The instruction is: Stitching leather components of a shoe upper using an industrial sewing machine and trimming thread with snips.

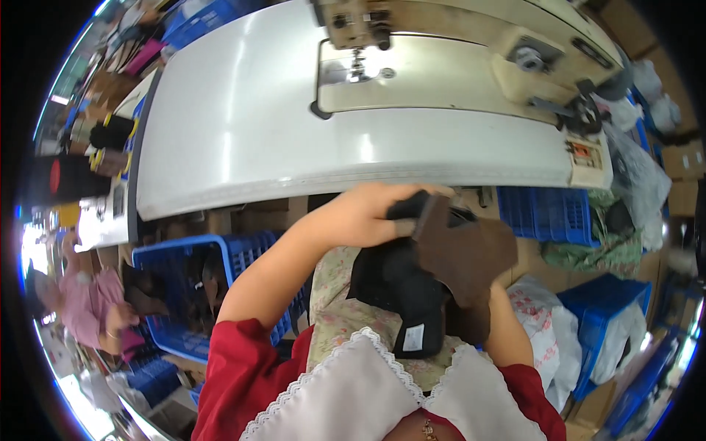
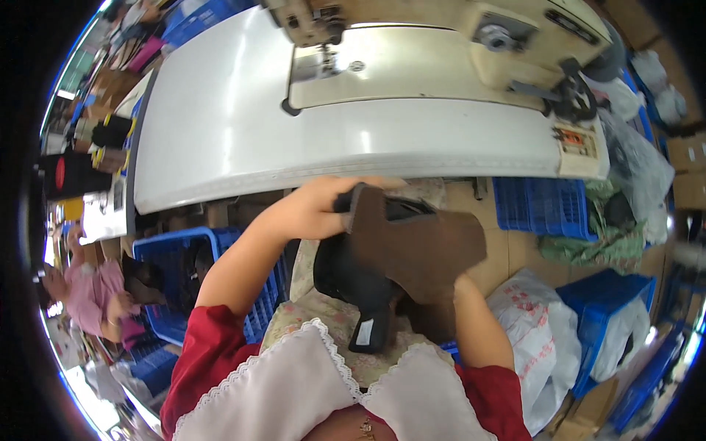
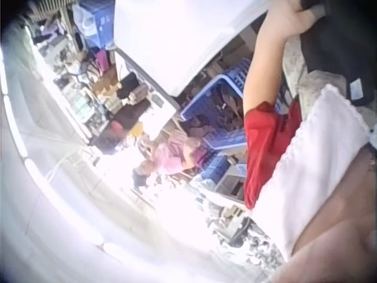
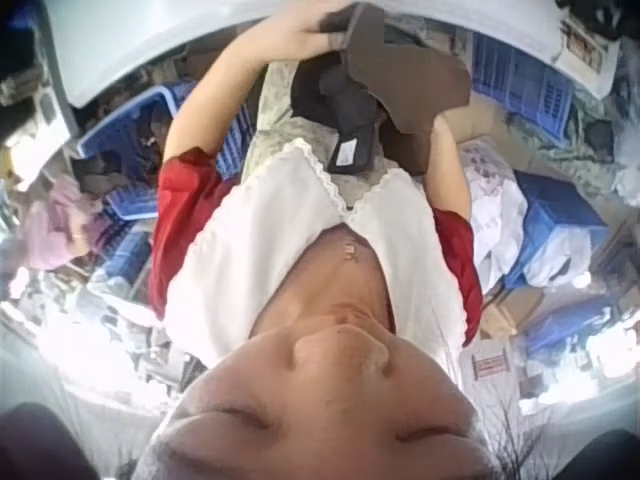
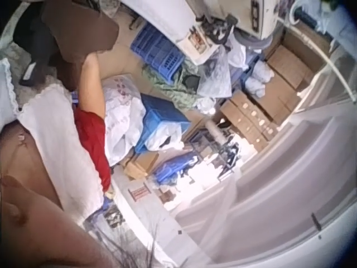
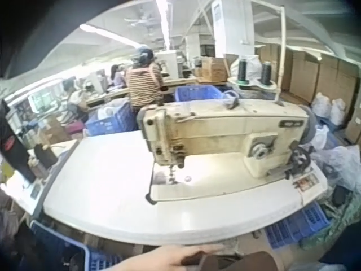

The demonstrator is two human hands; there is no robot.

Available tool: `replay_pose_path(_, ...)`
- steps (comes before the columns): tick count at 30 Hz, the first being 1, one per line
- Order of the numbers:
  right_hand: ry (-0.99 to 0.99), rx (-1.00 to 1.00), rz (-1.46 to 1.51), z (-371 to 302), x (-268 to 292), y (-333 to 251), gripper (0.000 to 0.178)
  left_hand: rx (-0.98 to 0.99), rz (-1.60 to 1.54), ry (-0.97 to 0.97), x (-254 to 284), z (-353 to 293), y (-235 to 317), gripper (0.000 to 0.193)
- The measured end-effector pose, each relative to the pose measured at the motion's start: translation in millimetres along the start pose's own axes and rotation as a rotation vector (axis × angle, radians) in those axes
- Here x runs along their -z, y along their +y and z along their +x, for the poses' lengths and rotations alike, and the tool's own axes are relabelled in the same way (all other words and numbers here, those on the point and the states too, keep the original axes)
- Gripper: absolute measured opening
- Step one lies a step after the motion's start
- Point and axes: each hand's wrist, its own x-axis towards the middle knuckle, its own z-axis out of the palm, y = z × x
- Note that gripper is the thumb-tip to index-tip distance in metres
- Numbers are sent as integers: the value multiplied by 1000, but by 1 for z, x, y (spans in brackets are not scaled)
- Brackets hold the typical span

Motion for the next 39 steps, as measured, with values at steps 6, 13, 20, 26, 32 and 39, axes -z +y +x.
replay_pose_path(6,-153,-111,-74,9,-44,24,42,15,-100,-88,-9,2,-6,52)
replay_pose_path(13,-275,-190,-99,21,-30,23,42,114,-382,109,-14,-18,-10,38)
replay_pose_path(20,-322,-255,-84,50,-62,34,41,220,-167,245,6,-24,7,33)
replay_pose_path(26,-363,-339,-87,12,-24,51,41,197,-184,204,-2,-18,17,34)
replay_pose_path(32,-404,-393,-86,3,-7,55,41,219,-327,141,-8,-22,16,38)
replay_pose_path(39,-449,-448,-68,14,-20,70,41,443,-779,52,-12,-25,1,42)
